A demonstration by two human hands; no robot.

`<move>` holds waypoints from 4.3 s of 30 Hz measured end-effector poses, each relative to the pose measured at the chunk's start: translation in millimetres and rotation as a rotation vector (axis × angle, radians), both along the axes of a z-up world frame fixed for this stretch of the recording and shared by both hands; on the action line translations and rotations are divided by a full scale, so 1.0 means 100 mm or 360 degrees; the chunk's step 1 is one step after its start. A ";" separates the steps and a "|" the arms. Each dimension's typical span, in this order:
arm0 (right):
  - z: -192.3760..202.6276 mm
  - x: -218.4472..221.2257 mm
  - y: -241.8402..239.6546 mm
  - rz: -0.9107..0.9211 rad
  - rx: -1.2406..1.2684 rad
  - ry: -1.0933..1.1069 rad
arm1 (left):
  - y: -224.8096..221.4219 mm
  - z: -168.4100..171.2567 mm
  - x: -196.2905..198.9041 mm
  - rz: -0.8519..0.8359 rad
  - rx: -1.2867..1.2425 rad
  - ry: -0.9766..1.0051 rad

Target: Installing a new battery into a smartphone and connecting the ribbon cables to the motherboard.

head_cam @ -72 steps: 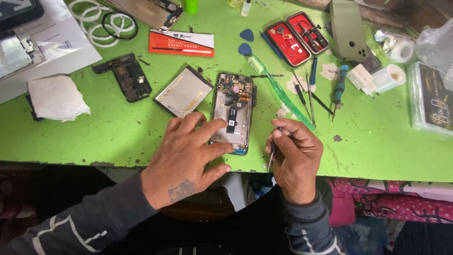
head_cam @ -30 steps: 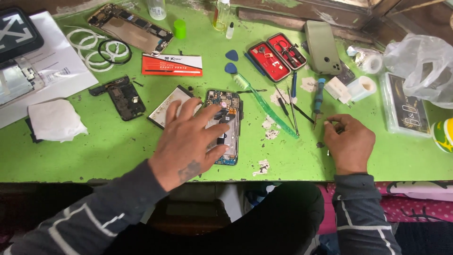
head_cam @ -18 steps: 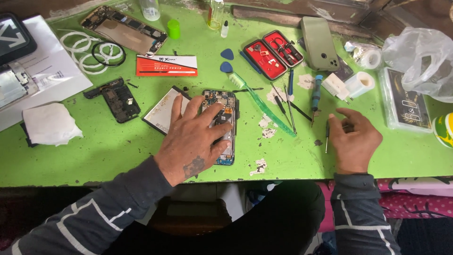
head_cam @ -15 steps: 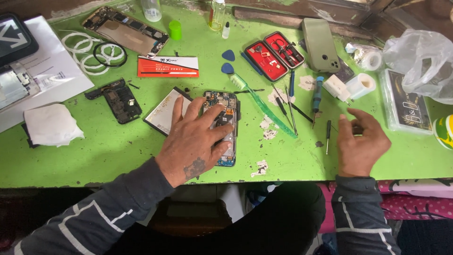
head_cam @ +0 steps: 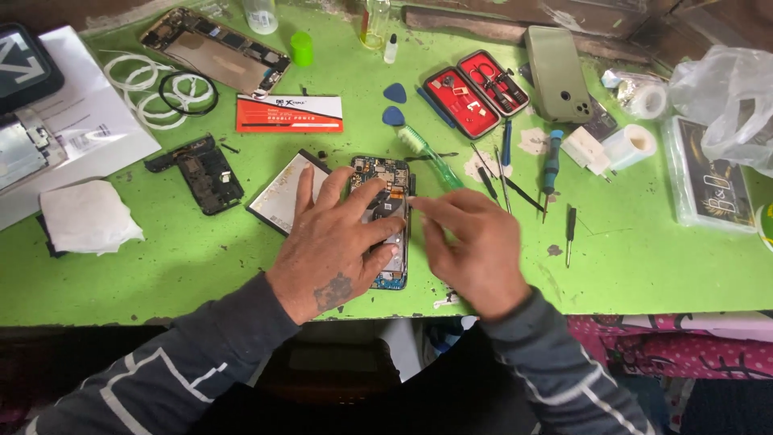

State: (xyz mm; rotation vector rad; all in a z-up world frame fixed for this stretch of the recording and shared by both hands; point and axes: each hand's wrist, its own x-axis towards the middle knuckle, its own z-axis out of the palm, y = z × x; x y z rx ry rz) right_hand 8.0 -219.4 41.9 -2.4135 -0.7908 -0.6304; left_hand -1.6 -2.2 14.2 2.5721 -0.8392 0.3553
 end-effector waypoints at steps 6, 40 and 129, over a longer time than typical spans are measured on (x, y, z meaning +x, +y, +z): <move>-0.07 0.13 0.08 -0.0026 -0.0083 0.0105 | 0.01 -0.02 0.01 -0.0001 -0.0018 -0.0081; -0.14 0.11 0.07 -0.0094 -0.0146 0.0121 | 0.69 0.37 0.17 0.0599 0.0558 0.0212; -0.17 0.13 0.07 -0.0232 0.0011 0.0216 | 0.21 0.49 0.29 0.0593 -0.0676 0.1241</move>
